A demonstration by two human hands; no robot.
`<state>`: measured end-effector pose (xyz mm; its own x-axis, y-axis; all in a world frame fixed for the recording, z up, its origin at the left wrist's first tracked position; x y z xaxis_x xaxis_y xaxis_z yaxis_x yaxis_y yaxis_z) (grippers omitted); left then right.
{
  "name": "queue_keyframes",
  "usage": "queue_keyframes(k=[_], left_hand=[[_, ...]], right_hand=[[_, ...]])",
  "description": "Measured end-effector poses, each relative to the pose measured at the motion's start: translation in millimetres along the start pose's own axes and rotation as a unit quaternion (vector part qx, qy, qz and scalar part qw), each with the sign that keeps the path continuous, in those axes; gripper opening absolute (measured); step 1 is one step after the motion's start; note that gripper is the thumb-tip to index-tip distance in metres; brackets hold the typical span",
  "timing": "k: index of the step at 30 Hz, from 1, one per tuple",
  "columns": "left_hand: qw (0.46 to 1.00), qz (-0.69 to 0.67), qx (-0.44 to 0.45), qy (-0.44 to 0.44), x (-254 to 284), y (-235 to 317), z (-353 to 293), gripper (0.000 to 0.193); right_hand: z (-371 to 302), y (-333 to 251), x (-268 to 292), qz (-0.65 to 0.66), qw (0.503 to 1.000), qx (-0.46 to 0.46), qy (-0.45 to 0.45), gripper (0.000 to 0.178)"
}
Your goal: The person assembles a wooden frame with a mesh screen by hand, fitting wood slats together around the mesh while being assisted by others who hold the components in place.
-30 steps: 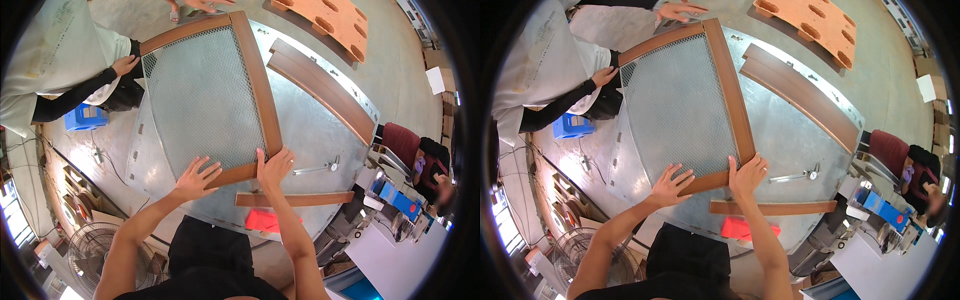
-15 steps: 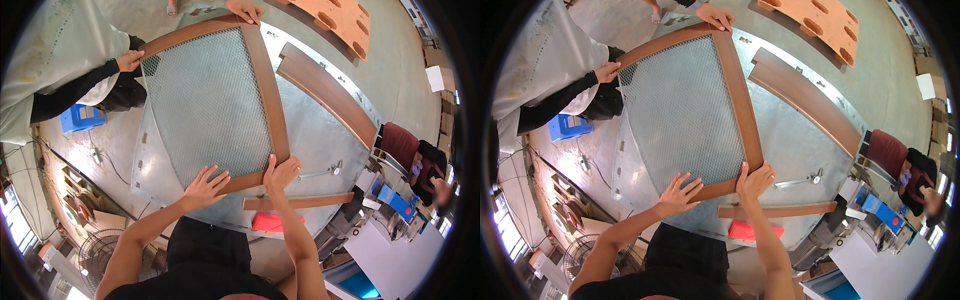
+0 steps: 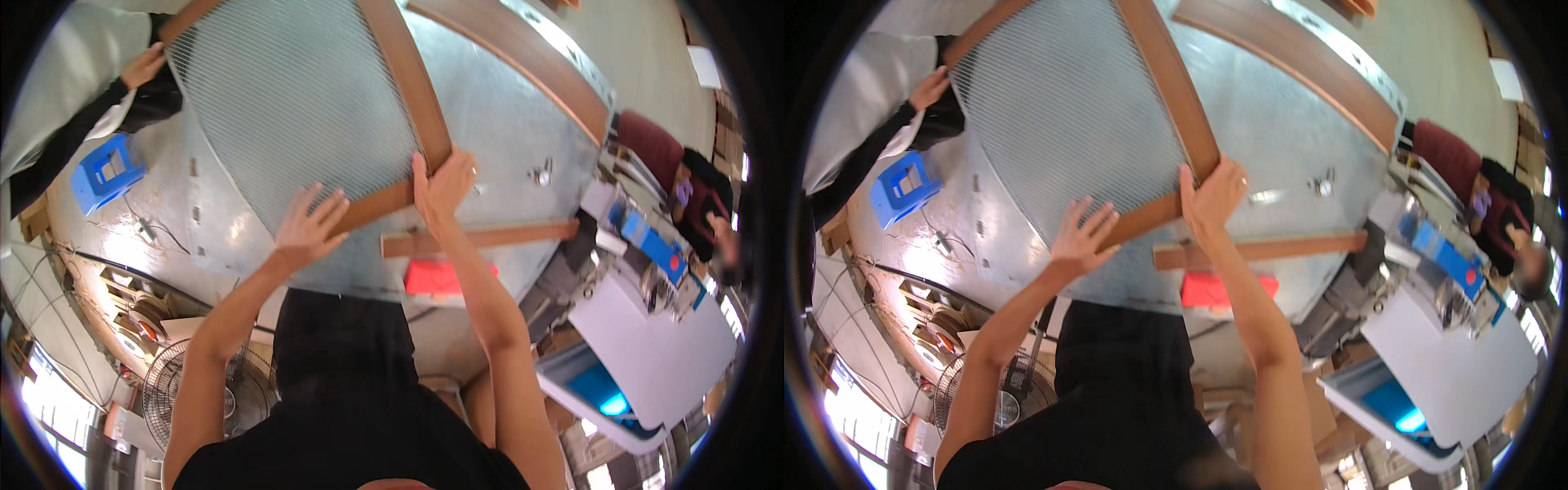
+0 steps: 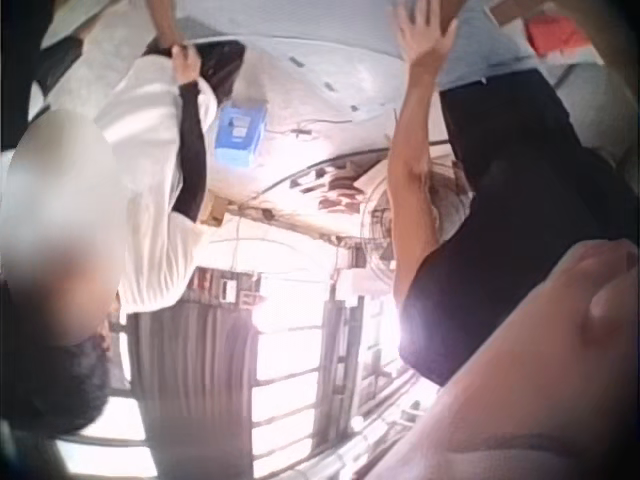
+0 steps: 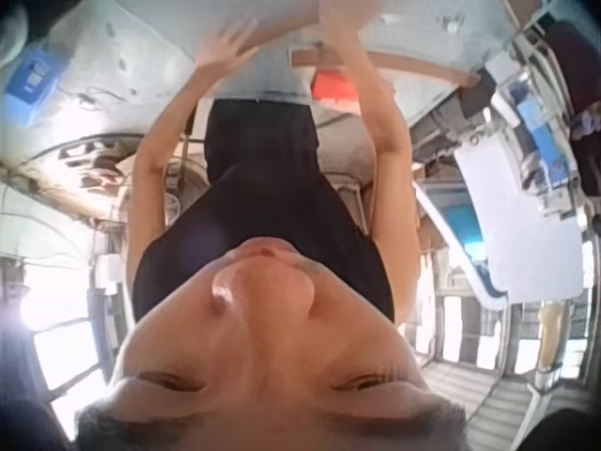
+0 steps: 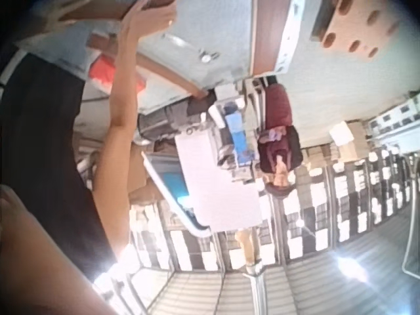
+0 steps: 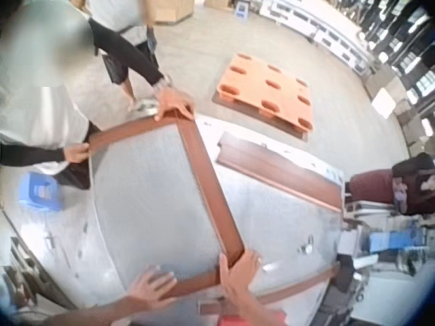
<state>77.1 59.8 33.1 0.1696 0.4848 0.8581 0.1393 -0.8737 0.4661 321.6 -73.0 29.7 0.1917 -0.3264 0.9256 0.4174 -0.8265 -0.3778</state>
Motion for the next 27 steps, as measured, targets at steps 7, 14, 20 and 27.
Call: queue_keyframes(k=[7, 14, 20, 27], left_hand=[[0.996, -0.020, -0.009, 0.087, 12, 4, 16, 0.067], [0.999, 0.017, 0.018, 0.033, -2, 2, -3, 0.069], [0.998, 0.041, -0.016, 0.048, 10, 3, 15, 0.073], [0.996, 0.023, -0.010, 0.086, 13, 4, 8, 0.075]], right_hand=[[-2, 44, 45, 0.132, 0.987, -0.013, -0.087, 0.073], [-7, 32, 34, 0.120, 0.992, 0.006, -0.039, 0.073], [-10, 39, 42, 0.109, 0.994, 0.021, -0.020, 0.070], [-7, 40, 34, 0.117, 0.991, 0.012, -0.065, 0.070]])
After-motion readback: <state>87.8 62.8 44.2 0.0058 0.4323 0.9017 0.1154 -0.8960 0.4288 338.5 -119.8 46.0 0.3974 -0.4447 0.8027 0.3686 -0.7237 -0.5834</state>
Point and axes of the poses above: each hand's wrist, its own z-axis towards the middle knuckle, its own x-axis out of the back of the hand, y = z × x, the point moved 6 cm from there along z, towards the middle knuckle, and after that the axes turned 5 degrees about -z, right-handed, at the moved point
